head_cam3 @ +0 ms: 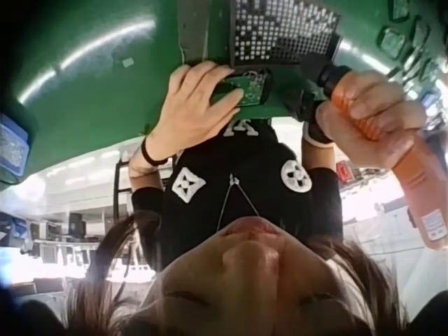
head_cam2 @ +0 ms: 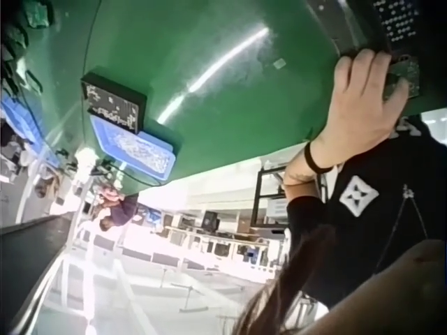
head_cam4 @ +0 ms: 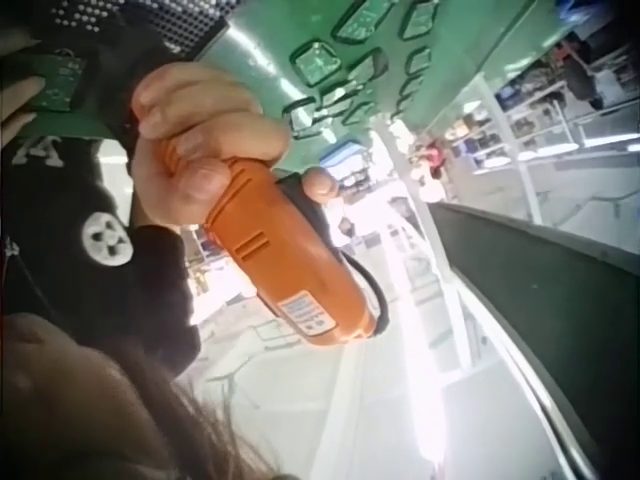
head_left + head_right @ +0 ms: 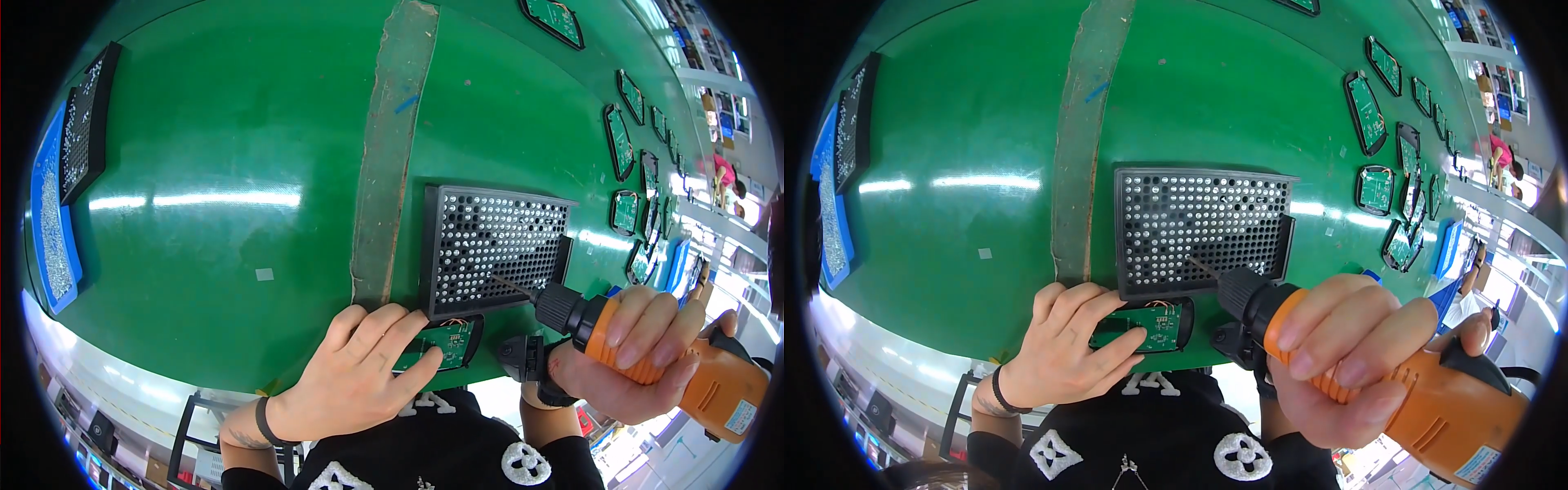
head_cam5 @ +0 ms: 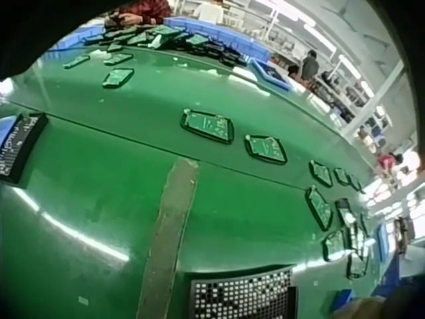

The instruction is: Using an electric screwdriver to assemble small circuit boards on a factory workbench.

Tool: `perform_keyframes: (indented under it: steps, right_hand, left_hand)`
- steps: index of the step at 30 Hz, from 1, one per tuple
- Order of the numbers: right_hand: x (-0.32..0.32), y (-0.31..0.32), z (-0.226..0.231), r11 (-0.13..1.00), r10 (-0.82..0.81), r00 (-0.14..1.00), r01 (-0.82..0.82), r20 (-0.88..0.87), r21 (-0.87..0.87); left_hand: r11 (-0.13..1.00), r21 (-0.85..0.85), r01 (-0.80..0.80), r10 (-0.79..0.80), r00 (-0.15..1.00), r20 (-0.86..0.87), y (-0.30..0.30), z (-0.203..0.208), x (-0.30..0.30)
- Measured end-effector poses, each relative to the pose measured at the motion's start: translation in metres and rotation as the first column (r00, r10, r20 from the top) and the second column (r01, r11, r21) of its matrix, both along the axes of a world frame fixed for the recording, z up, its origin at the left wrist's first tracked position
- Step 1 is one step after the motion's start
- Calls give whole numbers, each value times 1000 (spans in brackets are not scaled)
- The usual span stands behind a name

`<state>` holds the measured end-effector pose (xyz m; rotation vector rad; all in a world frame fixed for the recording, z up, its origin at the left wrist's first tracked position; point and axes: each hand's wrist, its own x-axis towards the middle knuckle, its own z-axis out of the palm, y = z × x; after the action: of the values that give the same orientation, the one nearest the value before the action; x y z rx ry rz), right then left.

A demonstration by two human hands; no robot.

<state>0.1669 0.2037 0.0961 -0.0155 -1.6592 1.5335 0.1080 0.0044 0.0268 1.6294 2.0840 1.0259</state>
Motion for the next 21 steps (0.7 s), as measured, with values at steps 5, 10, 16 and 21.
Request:
perform_keyframes:
  steps: [5, 10, 16, 21]
  right_hand:
    - [0, -7, 8, 996, -90, 995, 89, -34, -21]
    - [25, -16, 20, 999, -22, 985, 16, -171, -35]
    - [66, -49, 13, 999, 47, 974, -50, -220, -9]
    - [73, -67, 0, 1000, 21, 969, -23, -248, -5]
  left_hand:
    - [1000, 13, -4, 4, 1000, 16, 3, 1, -1]
    - [999, 25, -24, 22, 998, 52, 5, 0, -3]
    - [999, 32, -26, 25, 999, 48, 8, 1, 0]
    - [999, 39, -36, 37, 999, -3, 4, -3, 4]
